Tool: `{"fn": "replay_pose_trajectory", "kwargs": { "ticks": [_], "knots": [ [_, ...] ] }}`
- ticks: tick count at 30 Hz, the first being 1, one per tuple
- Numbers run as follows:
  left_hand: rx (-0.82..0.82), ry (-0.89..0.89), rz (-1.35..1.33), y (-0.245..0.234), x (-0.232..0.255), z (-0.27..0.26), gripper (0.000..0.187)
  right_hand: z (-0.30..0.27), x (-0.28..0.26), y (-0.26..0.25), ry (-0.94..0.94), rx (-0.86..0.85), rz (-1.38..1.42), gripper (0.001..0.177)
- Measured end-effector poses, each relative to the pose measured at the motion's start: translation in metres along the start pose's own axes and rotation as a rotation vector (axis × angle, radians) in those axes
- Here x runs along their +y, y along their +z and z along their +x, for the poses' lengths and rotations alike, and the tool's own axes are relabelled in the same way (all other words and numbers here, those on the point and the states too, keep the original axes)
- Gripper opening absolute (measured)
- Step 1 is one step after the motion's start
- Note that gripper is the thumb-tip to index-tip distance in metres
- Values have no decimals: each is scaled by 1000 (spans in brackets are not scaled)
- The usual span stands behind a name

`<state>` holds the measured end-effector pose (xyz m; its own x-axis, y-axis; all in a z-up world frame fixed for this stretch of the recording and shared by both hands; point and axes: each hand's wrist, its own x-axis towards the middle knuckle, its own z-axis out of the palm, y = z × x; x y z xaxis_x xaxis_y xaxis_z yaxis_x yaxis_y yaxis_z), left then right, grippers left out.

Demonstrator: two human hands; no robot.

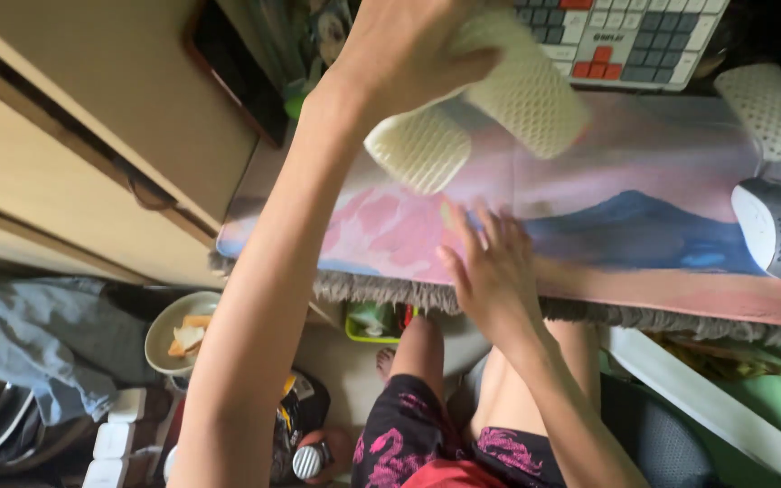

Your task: The person cleans a computer keyboard using a wet wipe, scrubbing the keys and the top surface of the frame while holding the keyboard by its edges.

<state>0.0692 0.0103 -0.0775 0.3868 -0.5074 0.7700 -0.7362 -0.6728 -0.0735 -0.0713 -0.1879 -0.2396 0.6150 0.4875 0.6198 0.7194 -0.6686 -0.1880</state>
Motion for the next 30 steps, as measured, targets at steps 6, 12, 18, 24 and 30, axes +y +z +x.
{"fn": "replay_pose_trajectory", "kwargs": {
  "ticks": [6,12,18,24,30],
  "knots": [
    [-748,-390,359,78,-17,-74,47,-39,-111,20,-638,-421,877,46],
    [-329,-348,237,36,25,-127,46,-15,7,-28,-200,-1,231,27],
    [-218,-432,14,67,61,-86,34,-14,19,-82,-72,-38,-106,17],
    [-563,-168,-115,88,145,-110,65,-39,38,-110,56,-88,769,34],
    [-657,-754,388,-37,136,-247,93,-74,199,-178,472,368,-347,36]
  ]
}}
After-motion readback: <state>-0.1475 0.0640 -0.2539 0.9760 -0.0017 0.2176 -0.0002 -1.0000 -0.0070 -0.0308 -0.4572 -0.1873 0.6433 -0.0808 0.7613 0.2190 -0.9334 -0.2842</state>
